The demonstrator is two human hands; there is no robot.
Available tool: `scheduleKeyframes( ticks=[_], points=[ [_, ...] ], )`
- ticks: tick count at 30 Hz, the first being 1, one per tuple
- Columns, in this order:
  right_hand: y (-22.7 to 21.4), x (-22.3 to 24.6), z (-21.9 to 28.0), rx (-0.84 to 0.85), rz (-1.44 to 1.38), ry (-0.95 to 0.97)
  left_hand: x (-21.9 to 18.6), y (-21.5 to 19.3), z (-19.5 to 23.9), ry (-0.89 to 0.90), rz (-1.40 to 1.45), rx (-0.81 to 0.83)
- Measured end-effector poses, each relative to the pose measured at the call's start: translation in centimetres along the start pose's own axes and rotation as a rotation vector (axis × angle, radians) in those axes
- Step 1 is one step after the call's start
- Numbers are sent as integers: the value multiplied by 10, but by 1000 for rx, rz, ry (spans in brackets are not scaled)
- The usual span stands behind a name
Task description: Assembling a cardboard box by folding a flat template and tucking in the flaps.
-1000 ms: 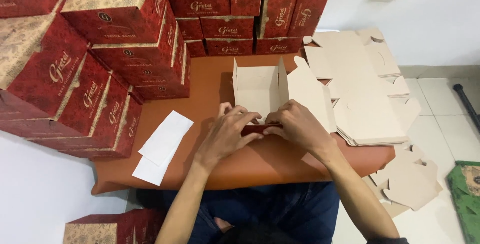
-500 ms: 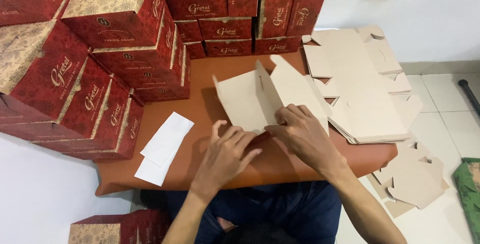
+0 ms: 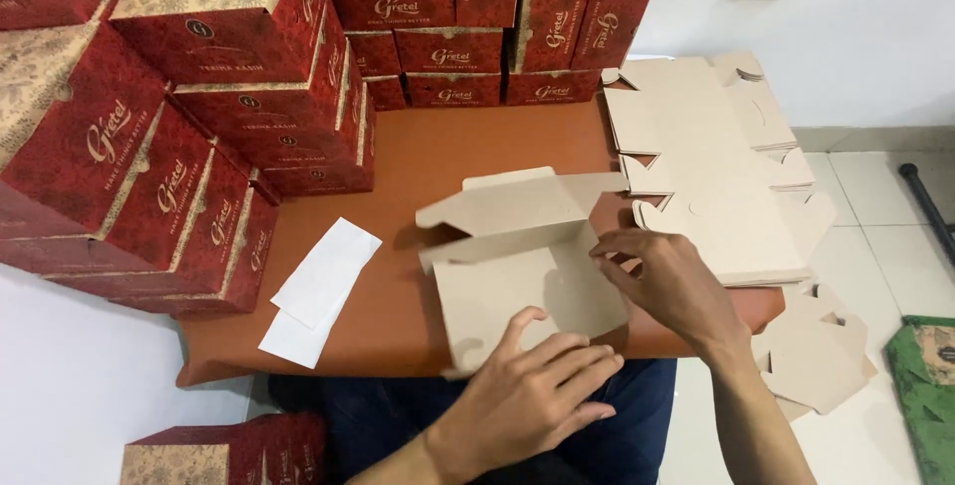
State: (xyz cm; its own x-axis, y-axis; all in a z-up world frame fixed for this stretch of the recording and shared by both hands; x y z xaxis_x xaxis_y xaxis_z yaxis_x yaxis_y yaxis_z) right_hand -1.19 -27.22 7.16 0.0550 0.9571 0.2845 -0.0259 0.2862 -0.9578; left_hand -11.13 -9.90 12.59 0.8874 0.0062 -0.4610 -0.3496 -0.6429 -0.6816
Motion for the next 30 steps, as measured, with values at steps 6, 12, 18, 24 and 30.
scheduleKeyframes(
  ticks=[6,12,18,24,30],
  points=[
    [7,-5,-35,-108,145,-101,42,-67,11,-125,-22,-108],
    [16,14,-97,-331,323,-248,85,-80,40,-283,-77,-159],
    [30,38,-138,-332,233,-248,69,-70,17,-209,31,-146],
    [12,52,-134,-251,5,-231,99,-19,13,-271,-85,109],
    [-33,51,-51,-313,-88,-442,132,27,7,-366,-216,331]
  ],
)
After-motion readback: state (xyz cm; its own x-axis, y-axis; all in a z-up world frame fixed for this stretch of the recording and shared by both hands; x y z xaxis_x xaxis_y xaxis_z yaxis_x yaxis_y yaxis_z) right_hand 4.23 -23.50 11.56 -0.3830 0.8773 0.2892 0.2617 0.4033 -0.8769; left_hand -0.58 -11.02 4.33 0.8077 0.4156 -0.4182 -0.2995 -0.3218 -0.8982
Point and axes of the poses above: each hand's wrist, its own z-axis away from the middle knuckle, its own y-axis out of the palm, x = y × z, the point moved 10 cm from there along -z, towards the middle knuckle, and after that the axes turned 14 degrees about z, right-handed, at the moved point
